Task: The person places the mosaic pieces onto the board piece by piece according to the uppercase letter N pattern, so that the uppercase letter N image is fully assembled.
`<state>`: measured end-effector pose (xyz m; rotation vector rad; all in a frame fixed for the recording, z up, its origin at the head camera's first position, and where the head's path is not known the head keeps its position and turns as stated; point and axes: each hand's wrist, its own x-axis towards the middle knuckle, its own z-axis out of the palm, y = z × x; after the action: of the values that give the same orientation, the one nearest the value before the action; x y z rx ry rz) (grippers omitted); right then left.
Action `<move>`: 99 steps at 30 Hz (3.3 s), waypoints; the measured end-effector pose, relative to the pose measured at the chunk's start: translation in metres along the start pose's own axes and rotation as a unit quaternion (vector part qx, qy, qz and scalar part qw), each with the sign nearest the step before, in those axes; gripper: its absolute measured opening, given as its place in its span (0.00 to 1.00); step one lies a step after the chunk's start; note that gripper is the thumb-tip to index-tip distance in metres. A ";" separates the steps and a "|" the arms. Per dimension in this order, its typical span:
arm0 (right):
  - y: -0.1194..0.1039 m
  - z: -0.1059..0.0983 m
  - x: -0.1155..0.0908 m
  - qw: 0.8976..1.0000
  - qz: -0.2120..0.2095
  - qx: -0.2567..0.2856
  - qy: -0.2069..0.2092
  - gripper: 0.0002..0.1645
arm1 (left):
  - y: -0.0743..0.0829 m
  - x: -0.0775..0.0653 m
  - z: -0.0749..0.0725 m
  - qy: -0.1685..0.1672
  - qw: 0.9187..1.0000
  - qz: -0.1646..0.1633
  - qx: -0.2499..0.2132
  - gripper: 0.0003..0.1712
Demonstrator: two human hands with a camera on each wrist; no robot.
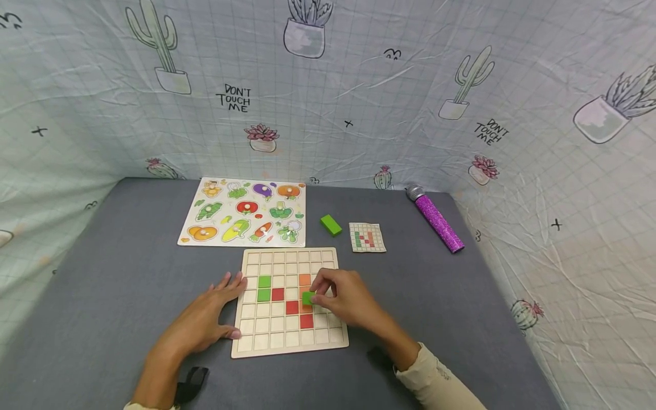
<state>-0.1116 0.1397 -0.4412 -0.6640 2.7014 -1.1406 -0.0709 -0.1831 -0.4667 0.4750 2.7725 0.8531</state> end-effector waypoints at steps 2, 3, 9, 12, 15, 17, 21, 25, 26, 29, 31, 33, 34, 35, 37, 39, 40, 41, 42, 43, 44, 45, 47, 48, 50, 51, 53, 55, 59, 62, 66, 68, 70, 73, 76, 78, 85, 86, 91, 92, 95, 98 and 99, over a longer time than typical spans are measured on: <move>-0.004 0.004 0.004 1.000 0.000 0.000 -0.002 0.10 | 0.000 0.000 0.000 -0.001 1.000 -0.001 -0.001 0.64; -0.005 0.006 0.006 1.000 0.000 -0.002 -0.002 0.10 | 0.000 0.000 0.000 -0.001 1.000 -0.001 -0.001 0.64; -0.013 0.018 0.017 1.000 -0.004 -0.025 -0.012 0.10 | 0.000 0.000 0.000 -0.002 1.000 -0.003 -0.002 0.64; -0.019 0.023 0.022 0.999 0.006 -0.024 -0.024 0.09 | 0.000 0.000 0.000 -0.002 1.000 -0.002 -0.003 0.64; -0.025 0.028 0.026 0.999 0.022 -0.017 -0.037 0.10 | -0.001 0.001 0.000 0.000 1.000 -0.001 -0.003 0.64; -0.030 0.032 0.029 0.998 0.029 -0.024 -0.041 0.10 | -0.001 0.001 0.000 0.001 1.000 0.001 -0.003 0.64; -0.037 0.040 0.035 0.997 0.034 -0.057 -0.050 0.11 | -0.001 0.001 0.000 0.003 1.000 0.004 -0.002 0.63; -0.043 0.050 0.039 0.995 0.029 -0.082 -0.056 0.12 | -0.001 0.000 0.000 0.004 1.000 0.005 0.001 0.63; -0.045 0.052 0.040 0.994 0.027 -0.086 -0.056 0.13 | -0.001 0.000 0.001 0.003 1.000 0.005 0.001 0.63; -0.047 0.060 0.042 0.994 0.018 -0.094 -0.053 0.13 | -0.002 0.000 0.001 0.003 1.000 0.004 0.001 0.63; -0.048 0.065 0.044 0.993 0.015 -0.102 -0.049 0.13 | -0.002 0.000 0.001 0.002 1.000 0.003 0.000 0.63; -0.049 0.069 0.046 0.993 0.013 -0.109 -0.048 0.13 | -0.002 0.000 0.001 0.002 1.000 0.004 0.001 0.63; -0.050 0.071 0.047 0.992 0.013 -0.111 -0.049 0.13 | -0.002 0.000 0.001 0.003 1.000 0.005 0.001 0.63; -0.051 0.072 0.048 0.992 0.013 -0.114 -0.049 0.13 | -0.002 0.000 0.001 0.003 1.000 0.006 0.001 0.63; -0.052 0.074 0.049 0.991 0.010 -0.122 -0.052 0.12 | -0.002 -0.001 0.001 0.004 1.000 0.007 0.000 0.63; -0.053 0.075 0.050 0.990 0.007 -0.128 -0.056 0.12 | -0.002 -0.001 0.001 0.005 1.000 0.008 0.000 0.63; -0.053 0.076 0.051 0.989 0.006 -0.133 -0.058 0.12 | -0.002 -0.001 0.001 0.006 1.000 0.008 -0.001 0.63; -0.053 0.076 0.052 0.989 0.005 -0.138 -0.060 0.12 | -0.002 -0.001 0.001 0.006 1.000 0.008 -0.002 0.63; -0.053 0.077 0.052 0.988 0.004 -0.141 -0.061 0.12 | -0.002 -0.001 0.001 0.007 1.000 0.009 -0.002 0.63; -0.053 0.077 0.052 0.988 0.004 -0.143 -0.063 0.11 | -0.002 -0.001 0.001 0.007 1.000 0.009 -0.003 0.63; -0.053 0.077 0.052 0.987 0.003 -0.144 -0.065 0.11 | -0.002 -0.001 0.001 0.007 1.000 0.009 -0.003 0.63; -0.052 0.077 0.052 0.987 0.004 -0.146 -0.067 0.10 | -0.002 -0.001 0.001 0.007 1.000 0.009 -0.003 0.63; -0.052 0.076 0.051 0.986 0.004 -0.148 -0.071 0.08 | -0.002 -0.001 0.001 0.006 1.000 0.008 -0.004 0.63; -0.052 0.076 0.051 0.986 0.004 -0.148 -0.073 0.08 | -0.002 -0.001 0.001 0.006 1.000 0.007 -0.004 0.63; -0.052 0.074 0.050 0.987 0.005 -0.145 -0.075 0.06 | -0.002 -0.001 0.001 0.005 1.000 0.006 -0.003 0.63; -0.052 0.073 0.049 0.987 0.006 -0.145 -0.075 0.06 | -0.002 -0.001 0.001 0.004 1.000 0.005 -0.003 0.63; -0.051 0.069 0.046 0.987 0.004 -0.139 -0.076 0.06 | -0.001 -0.001 0.001 0.003 1.000 0.005 -0.002 0.63; -0.050 0.065 0.044 0.989 0.002 -0.128 -0.077 0.06 | -0.001 -0.001 0.001 0.003 1.000 0.006 -0.002 0.63; -0.046 0.053 0.036 0.991 -0.003 -0.103 -0.079 0.07 | -0.001 -0.001 0.001 0.004 1.000 0.008 -0.002 0.63; -0.040 0.042 0.030 0.993 -0.004 -0.079 -0.083 0.08 | -0.001 -0.001 0.002 0.005 1.000 0.007 -0.002 0.63; -0.030 0.028 0.022 0.995 -0.017 -0.048 -0.090 0.11 | -0.001 -0.001 0.002 0.005 1.000 0.005 -0.001 0.63; -0.024 0.021 0.019 0.995 -0.026 -0.038 -0.094 0.12 | -0.001 -0.001 0.002 0.004 1.000 0.004 -0.001 0.63; -0.019 0.015 0.015 0.995 -0.030 -0.024 -0.096 0.13 | -0.001 -0.001 0.002 0.002 1.000 0.003 0.000 0.64; -0.012 0.005 0.009 0.995 -0.031 -0.012 -0.096 0.14 | 0.000 -0.001 0.002 0.001 1.000 0.002 -0.001 0.64; -0.004 -0.005 0.003 0.995 -0.031 -0.006 -0.091 0.15 | -0.001 -0.001 0.002 0.000 1.000 0.003 -0.001 0.64; 0.002 -0.012 -0.001 0.996 -0.033 -0.006 -0.086 0.16 | -0.001 -0.001 0.002 0.000 1.000 0.004 -0.003 0.64; 0.025 -0.039 -0.013 0.995 -0.045 -0.012 -0.092 0.18 | -0.002 -0.001 0.002 0.001 1.000 0.004 -0.009 0.64; 0.028 -0.042 -0.015 0.995 -0.043 -0.009 -0.095 0.19 | -0.002 -0.001 0.002 0.000 1.000 0.005 -0.009 0.64; 0.046 -0.058 -0.024 0.995 -0.028 -0.004 -0.100 0.21 | -0.001 -0.001 0.002 0.000 1.000 0.005 -0.012 0.64; 0.050 -0.060 -0.026 0.995 -0.025 -0.007 -0.098 0.21 | -0.001 0.000 0.002 0.000 1.000 0.005 -0.012 0.64; 0.062 -0.067 -0.032 0.996 -0.022 -0.019 -0.089 0.22 | -0.001 0.000 0.002 0.000 1.000 0.003 -0.013 0.64; 0.072 -0.072 -0.037 0.996 -0.021 -0.034 -0.083 0.23 | -0.001 0.000 0.002 0.000 1.000 0.002 -0.013 0.64; 0.075 -0.074 -0.039 0.996 -0.021 -0.040 -0.081 0.23 | -0.001 0.000 0.002 0.000 1.000 0.002 -0.012 0.64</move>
<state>-0.1240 0.2508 -0.4440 -0.7912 2.6188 -0.9480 -0.0703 -0.1834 -0.4690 0.4766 2.7579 0.8872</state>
